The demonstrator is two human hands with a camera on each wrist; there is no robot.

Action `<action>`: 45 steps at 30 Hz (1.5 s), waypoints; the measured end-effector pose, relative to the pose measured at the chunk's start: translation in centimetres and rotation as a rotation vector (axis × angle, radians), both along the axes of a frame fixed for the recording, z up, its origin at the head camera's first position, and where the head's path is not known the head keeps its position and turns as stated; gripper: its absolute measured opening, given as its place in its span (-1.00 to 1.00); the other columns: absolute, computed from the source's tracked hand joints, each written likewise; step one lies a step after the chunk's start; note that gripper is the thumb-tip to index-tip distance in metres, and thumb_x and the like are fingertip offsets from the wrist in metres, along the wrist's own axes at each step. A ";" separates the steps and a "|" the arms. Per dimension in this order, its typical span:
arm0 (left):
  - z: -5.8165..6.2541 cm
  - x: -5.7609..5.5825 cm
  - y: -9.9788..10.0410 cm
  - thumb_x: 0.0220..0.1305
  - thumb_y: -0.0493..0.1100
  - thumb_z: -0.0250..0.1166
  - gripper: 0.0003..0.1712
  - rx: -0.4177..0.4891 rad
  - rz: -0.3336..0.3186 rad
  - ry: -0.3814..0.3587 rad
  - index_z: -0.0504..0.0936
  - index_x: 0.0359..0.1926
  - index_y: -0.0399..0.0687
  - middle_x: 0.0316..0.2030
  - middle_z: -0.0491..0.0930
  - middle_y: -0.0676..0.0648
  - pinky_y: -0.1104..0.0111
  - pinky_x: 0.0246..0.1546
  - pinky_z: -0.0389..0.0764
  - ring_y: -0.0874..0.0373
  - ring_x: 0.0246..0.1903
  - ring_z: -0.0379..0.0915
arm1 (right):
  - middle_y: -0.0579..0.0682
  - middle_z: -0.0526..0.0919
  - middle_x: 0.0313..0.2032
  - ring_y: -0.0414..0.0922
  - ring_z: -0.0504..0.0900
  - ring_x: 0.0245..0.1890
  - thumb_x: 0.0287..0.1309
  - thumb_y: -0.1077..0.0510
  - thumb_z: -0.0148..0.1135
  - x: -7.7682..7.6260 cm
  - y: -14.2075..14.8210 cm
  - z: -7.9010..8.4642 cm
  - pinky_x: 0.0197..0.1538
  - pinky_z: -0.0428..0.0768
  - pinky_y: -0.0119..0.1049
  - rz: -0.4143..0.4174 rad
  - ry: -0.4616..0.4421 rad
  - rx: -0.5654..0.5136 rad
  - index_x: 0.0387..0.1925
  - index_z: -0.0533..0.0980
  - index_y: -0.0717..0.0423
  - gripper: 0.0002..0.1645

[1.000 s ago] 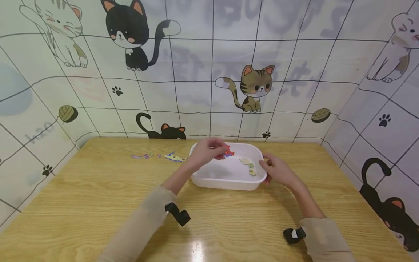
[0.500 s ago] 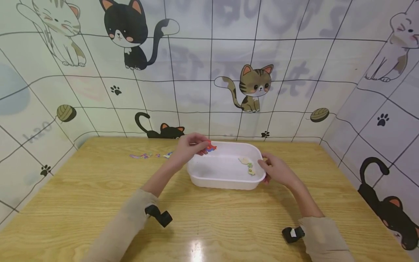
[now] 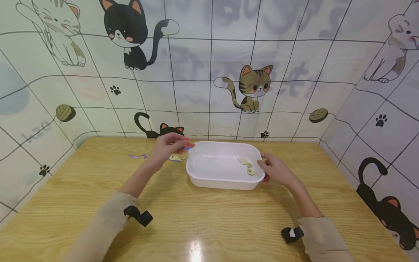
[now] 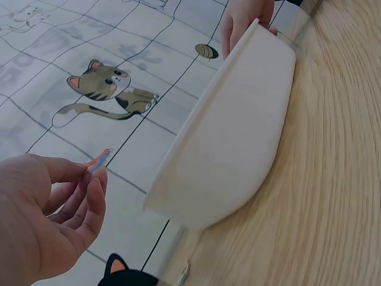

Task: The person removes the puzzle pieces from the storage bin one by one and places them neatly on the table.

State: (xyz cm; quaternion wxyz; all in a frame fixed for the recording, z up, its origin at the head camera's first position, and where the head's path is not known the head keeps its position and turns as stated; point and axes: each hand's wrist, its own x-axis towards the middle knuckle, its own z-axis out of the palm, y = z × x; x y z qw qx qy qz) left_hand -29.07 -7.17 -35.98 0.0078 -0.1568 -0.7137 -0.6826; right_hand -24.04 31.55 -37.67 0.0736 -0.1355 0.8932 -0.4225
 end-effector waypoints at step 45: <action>-3.6 -0.7 -19.2 0.44 -0.20 0.27 -0.52 -0.230 0.312 -0.173 0.46 0.18 -0.54 -0.22 0.65 0.01 0.36 -0.09 0.68 0.32 -0.29 0.63 | 0.26 0.62 -0.29 -0.06 0.61 -0.58 0.57 0.10 -0.03 0.0 0.4 -0.4 -0.49 0.67 -0.15 -0.007 0.002 -0.017 0.39 0.14 0.51 -0.37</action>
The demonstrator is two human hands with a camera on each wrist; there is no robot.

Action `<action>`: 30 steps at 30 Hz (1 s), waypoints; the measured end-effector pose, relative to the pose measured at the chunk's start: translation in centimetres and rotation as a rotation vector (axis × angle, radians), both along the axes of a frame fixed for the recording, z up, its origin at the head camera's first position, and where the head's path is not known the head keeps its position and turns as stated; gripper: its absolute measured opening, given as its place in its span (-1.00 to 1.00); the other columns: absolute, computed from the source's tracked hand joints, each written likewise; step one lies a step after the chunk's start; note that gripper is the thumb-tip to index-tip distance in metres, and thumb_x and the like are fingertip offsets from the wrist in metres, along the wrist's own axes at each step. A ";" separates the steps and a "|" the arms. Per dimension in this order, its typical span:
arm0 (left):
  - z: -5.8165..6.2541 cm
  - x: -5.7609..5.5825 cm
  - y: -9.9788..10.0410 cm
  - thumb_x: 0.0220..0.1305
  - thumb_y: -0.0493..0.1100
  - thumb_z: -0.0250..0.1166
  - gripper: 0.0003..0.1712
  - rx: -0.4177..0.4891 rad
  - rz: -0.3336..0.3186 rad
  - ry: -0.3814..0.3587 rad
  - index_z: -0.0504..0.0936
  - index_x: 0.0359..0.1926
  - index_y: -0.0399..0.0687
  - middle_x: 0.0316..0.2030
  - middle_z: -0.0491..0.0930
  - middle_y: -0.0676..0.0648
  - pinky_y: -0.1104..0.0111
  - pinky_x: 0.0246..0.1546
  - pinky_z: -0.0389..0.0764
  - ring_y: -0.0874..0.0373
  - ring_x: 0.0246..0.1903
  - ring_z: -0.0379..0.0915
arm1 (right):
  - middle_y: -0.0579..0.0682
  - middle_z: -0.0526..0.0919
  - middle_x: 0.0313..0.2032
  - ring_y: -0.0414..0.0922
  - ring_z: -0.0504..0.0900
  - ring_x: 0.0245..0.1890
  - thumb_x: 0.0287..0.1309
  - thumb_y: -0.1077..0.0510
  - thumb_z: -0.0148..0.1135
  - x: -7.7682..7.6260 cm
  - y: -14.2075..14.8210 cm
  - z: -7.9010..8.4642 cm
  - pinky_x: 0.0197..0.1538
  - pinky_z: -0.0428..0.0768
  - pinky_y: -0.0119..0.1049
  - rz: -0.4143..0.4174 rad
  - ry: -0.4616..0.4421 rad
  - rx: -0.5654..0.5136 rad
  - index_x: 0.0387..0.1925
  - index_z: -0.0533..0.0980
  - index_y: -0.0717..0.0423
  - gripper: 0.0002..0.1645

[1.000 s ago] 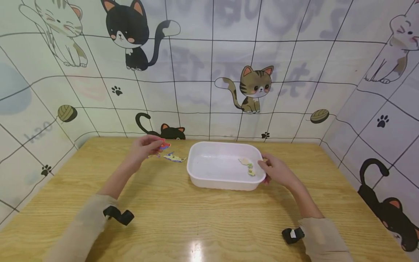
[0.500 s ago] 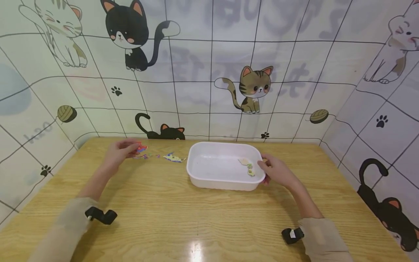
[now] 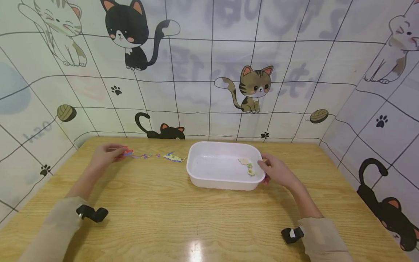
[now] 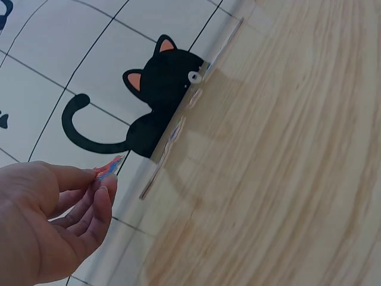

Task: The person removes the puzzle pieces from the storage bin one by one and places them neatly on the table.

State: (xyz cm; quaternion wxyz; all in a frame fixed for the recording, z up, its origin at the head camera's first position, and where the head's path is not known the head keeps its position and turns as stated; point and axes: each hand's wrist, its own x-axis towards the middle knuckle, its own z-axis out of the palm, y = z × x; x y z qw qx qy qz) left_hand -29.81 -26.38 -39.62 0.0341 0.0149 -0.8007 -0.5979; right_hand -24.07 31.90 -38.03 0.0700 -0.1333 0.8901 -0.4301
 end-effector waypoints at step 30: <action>-1.2 -0.7 -2.9 0.41 -0.17 0.27 -0.62 -0.334 0.108 -0.061 0.62 -0.01 -0.49 -0.55 0.65 0.06 0.51 -0.55 0.52 0.33 -0.56 0.51 | 0.26 0.61 -0.27 -0.03 0.62 -0.58 0.57 0.14 -0.05 0.0 -0.1 0.2 -0.48 0.68 -0.11 -0.002 -0.015 0.008 0.41 0.08 0.53 -0.35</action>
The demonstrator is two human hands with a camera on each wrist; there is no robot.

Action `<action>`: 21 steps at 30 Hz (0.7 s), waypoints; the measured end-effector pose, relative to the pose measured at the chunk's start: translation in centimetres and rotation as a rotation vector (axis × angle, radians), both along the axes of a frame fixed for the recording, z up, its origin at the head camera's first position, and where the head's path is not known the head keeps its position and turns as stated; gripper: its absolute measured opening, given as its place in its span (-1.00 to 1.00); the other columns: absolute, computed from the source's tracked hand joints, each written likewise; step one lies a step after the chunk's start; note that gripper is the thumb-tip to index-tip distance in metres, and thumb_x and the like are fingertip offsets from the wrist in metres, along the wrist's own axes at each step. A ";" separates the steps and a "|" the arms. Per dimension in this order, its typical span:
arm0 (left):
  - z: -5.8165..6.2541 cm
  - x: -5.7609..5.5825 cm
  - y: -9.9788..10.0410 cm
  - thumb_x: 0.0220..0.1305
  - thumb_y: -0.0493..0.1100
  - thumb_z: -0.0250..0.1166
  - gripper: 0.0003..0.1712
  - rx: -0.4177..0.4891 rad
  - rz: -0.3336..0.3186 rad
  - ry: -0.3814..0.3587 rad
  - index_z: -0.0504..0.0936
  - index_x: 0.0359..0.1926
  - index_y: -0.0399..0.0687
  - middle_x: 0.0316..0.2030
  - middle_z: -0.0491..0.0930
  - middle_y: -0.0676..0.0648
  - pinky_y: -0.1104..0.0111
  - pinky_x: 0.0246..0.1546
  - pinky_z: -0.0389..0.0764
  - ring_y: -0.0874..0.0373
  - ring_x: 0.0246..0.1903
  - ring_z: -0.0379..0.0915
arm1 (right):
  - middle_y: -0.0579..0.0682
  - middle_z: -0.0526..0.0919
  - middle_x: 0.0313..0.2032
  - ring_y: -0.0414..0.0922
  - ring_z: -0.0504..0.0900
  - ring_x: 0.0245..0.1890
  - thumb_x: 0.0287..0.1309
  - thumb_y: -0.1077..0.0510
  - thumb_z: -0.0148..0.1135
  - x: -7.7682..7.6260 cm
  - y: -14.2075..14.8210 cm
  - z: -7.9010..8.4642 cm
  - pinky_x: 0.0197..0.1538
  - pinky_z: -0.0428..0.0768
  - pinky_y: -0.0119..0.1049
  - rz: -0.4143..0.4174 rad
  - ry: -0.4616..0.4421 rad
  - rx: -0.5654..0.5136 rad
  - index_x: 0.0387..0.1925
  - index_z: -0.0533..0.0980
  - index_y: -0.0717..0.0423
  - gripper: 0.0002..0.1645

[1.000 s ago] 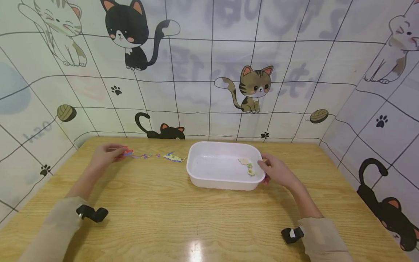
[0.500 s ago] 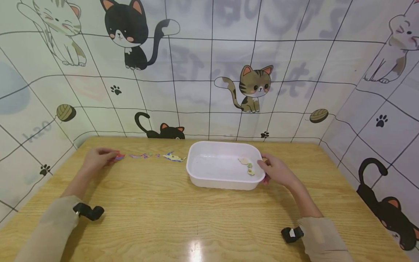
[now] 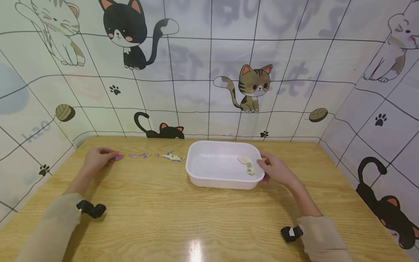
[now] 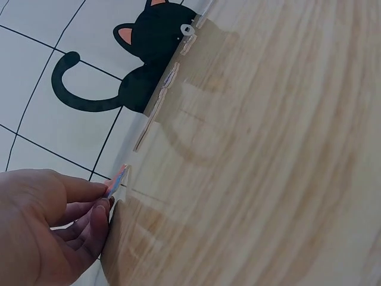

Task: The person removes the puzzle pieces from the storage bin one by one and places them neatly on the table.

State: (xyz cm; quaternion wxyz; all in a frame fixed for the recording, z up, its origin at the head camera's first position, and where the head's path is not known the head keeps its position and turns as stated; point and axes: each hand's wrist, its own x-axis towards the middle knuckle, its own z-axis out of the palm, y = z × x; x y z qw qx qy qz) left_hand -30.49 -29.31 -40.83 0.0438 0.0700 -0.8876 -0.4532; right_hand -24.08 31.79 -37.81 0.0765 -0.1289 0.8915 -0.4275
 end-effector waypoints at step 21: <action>0.2 0.2 0.2 0.39 -0.15 0.31 -0.54 -0.001 0.009 -0.007 0.52 0.08 -0.49 -0.46 0.65 -0.01 0.50 -0.51 0.53 0.32 -0.51 0.50 | 0.24 0.60 -0.31 -0.06 0.60 -0.59 0.57 0.13 -0.05 0.0 0.1 -0.2 -0.50 0.67 -0.12 0.014 0.008 -0.013 0.39 0.11 0.52 -0.37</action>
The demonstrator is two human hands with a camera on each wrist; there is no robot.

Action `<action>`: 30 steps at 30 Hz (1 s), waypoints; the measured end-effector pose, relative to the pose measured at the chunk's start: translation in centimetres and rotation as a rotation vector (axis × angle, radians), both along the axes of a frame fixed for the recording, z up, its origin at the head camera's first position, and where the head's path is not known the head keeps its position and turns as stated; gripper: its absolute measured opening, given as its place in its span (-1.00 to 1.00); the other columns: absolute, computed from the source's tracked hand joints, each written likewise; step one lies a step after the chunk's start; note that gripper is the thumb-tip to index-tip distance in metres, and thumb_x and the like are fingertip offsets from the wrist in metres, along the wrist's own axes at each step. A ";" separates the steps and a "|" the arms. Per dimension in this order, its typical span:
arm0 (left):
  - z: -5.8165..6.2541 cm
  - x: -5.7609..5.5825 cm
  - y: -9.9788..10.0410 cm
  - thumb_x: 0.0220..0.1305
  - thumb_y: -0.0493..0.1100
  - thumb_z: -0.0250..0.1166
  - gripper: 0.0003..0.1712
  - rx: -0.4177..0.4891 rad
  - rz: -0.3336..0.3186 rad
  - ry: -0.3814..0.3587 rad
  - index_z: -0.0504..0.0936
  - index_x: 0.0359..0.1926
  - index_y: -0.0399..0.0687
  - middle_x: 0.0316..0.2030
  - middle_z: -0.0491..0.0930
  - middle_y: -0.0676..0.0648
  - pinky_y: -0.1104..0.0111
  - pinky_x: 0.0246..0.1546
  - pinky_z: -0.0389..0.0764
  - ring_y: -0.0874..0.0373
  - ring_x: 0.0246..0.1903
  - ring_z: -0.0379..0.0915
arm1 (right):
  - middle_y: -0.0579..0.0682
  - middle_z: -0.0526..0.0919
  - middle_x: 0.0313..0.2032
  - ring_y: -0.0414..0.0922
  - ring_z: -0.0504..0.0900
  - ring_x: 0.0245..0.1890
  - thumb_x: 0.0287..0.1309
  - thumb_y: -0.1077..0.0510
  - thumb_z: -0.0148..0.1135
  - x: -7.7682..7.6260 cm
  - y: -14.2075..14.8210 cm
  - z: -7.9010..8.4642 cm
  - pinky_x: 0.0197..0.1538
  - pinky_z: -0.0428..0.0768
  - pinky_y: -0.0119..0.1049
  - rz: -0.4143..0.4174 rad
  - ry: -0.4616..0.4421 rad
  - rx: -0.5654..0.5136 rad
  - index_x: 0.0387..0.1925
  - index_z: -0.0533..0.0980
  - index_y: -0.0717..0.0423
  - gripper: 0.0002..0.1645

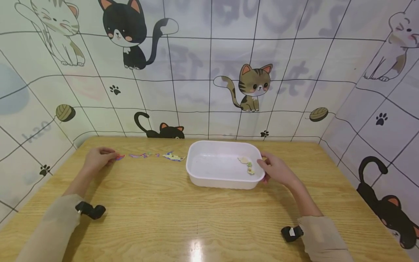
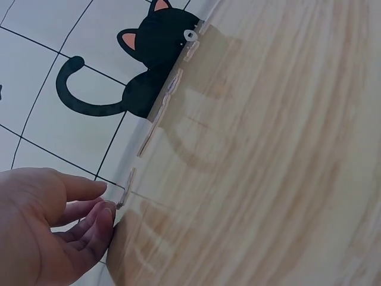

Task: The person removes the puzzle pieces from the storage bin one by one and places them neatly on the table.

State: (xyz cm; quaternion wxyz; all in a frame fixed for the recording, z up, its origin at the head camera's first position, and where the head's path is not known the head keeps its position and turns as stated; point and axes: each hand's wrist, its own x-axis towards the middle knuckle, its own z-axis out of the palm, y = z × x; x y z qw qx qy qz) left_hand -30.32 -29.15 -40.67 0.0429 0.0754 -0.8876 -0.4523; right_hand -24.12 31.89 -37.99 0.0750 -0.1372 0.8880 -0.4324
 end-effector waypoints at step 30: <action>4.5 1.6 8.8 0.45 -0.18 0.23 -0.61 0.198 -0.166 0.157 0.50 0.12 -0.43 -0.11 0.59 -0.27 0.43 -0.22 0.66 0.24 -0.33 0.57 | 0.23 0.61 -0.30 -0.05 0.60 -0.58 0.59 0.13 -0.08 -0.1 -0.2 0.2 -0.49 0.66 -0.12 0.002 -0.019 0.005 0.41 0.09 0.52 -0.37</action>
